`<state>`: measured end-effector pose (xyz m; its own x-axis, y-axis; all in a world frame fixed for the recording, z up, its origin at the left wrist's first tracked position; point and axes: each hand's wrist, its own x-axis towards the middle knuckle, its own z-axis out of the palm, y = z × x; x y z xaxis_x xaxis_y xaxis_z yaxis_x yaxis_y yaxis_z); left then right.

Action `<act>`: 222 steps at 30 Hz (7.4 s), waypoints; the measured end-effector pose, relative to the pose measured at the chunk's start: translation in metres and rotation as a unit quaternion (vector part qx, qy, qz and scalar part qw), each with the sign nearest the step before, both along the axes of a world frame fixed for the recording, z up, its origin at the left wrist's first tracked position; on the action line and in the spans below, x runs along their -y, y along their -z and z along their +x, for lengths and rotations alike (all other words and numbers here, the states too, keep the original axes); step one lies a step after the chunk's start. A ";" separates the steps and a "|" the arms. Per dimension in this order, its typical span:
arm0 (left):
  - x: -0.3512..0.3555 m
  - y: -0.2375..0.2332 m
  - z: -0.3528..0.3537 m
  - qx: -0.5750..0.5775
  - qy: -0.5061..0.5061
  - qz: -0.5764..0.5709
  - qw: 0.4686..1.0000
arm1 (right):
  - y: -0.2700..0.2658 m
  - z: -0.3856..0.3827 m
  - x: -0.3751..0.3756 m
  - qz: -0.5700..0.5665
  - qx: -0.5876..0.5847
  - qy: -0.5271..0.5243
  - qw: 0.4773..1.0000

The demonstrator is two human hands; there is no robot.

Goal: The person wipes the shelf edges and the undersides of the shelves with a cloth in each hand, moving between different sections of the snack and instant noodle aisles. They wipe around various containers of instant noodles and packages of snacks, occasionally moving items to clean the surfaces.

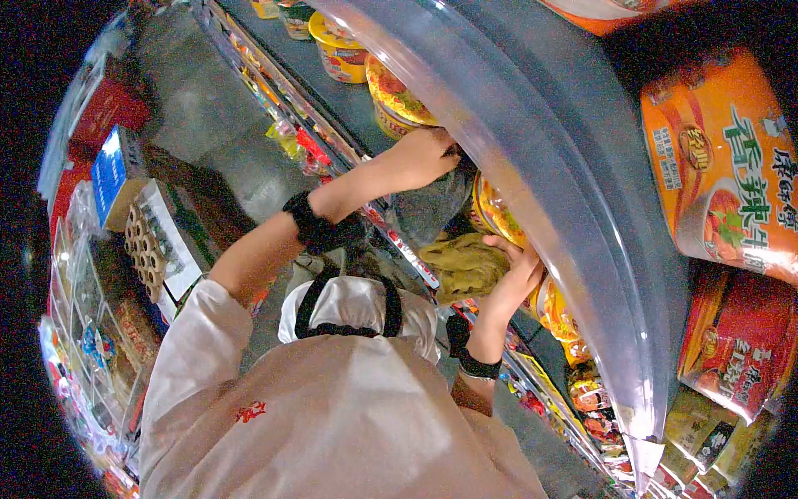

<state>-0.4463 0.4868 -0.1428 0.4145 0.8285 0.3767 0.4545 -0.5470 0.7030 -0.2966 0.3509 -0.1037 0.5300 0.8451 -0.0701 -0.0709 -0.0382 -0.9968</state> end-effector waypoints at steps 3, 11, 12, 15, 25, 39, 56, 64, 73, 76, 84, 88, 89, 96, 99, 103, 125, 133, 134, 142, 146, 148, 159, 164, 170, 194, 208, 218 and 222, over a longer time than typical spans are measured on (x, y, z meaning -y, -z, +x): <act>0.030 -0.054 -0.019 0.015 -0.010 -0.072 0.997 | 0.003 0.001 0.001 0.000 -0.016 0.008 1.000; 0.093 -0.101 -0.118 0.469 -0.017 -0.213 0.857 | 0.001 0.003 0.007 0.017 -0.058 0.018 0.998; 0.092 -0.080 -0.135 0.509 -0.044 -0.229 0.829 | 0.000 0.006 0.010 0.004 -0.123 0.016 0.992; 0.107 -0.053 -0.139 0.529 -0.170 -0.228 0.799 | -0.010 0.004 0.022 -0.018 -0.218 0.026 0.976; 0.069 0.057 -0.108 0.440 -0.273 -0.293 0.804 | -0.038 -0.015 0.052 -0.089 -0.159 -0.209 0.961; 0.092 0.051 -0.097 0.478 -0.377 -0.218 0.763 | 0.001 -0.034 0.045 0.035 -0.115 -0.225 0.967; 0.053 0.058 -0.061 0.424 -0.496 -0.100 0.751 | 0.033 -0.048 0.015 0.008 -0.172 -0.234 0.957; 0.021 0.048 -0.095 0.429 -0.542 -0.068 0.719 | 0.035 -0.044 0.011 -0.003 -0.173 -0.207 0.963; -0.040 0.067 -0.176 0.489 -0.534 -0.106 0.682 | 0.032 -0.061 0.005 -0.007 -0.082 -0.111 0.990; -0.057 0.071 -0.196 0.497 -0.526 -0.086 0.685 | 0.035 -0.069 0.002 -0.004 -0.038 -0.036 0.999; -0.124 0.083 -0.274 0.425 -0.531 -0.002 0.733 | 0.059 -0.074 -0.002 0.028 0.010 0.091 0.995; -0.153 0.076 -0.318 0.388 -0.548 -0.001 0.741 | 0.060 -0.081 -0.004 0.038 0.033 0.132 0.990; -0.161 0.080 -0.329 0.404 -0.552 -0.001 0.729 | 0.062 -0.081 -0.003 0.035 0.034 0.138 0.989; -0.160 0.068 -0.350 0.364 -0.518 -0.021 0.774 | 0.062 -0.095 -0.012 0.032 0.084 0.237 0.967; -0.119 0.058 -0.319 0.324 -0.460 -0.034 0.826 | 0.061 -0.097 -0.012 0.087 0.077 0.198 0.973; -0.072 0.060 -0.280 0.242 -0.395 -0.057 0.884 | 0.057 -0.102 -0.016 0.036 0.113 0.238 0.964; -0.198 0.090 -0.404 0.340 -0.524 -0.033 0.781 | 0.064 -0.094 -0.018 0.017 0.197 0.279 0.940; -0.095 0.067 -0.292 0.227 -0.424 0.012 0.877 | 0.069 -0.091 -0.023 -0.002 0.208 0.322 0.924; -0.089 0.062 -0.286 0.221 -0.415 -0.002 0.883 | 0.067 -0.093 -0.022 0.003 0.182 0.318 0.931; -0.095 0.048 -0.303 0.198 -0.368 -0.007 0.908 | 0.064 -0.095 -0.022 0.009 0.210 0.306 0.928; -0.131 0.063 -0.332 0.181 -0.453 0.035 0.872 | 0.073 -0.084 -0.015 0.032 0.203 0.284 0.936; -0.147 0.058 -0.349 0.173 -0.461 0.052 0.869 | 0.078 -0.078 -0.013 0.035 0.207 0.284 0.935; -0.197 0.066 -0.413 0.097 -0.517 0.107 0.844 | 0.070 -0.082 -0.015 0.014 0.197 0.266 0.944; -0.167 0.073 -0.387 0.146 -0.464 0.046 0.873 | 0.061 -0.095 -0.017 0.032 0.198 0.247 0.948; -0.094 0.076 -0.310 0.239 -0.360 -0.048 0.901 | 0.066 -0.090 -0.015 0.040 0.199 0.255 0.945; -0.058 0.091 -0.254 0.410 -0.092 -0.439 0.794 | 0.078 -0.084 -0.010 0.068 0.183 0.246 0.949; -0.052 0.118 -0.262 0.343 -0.057 -0.486 0.802 | 0.074 -0.091 -0.014 0.053 0.192 0.266 0.943; -0.049 0.102 -0.252 0.402 -0.085 -0.543 0.732 | 0.078 -0.089 -0.012 0.066 0.196 0.272 0.940; -0.050 0.096 -0.254 0.393 -0.052 -0.578 0.713 | 0.079 -0.096 -0.010 0.076 0.177 0.307 0.932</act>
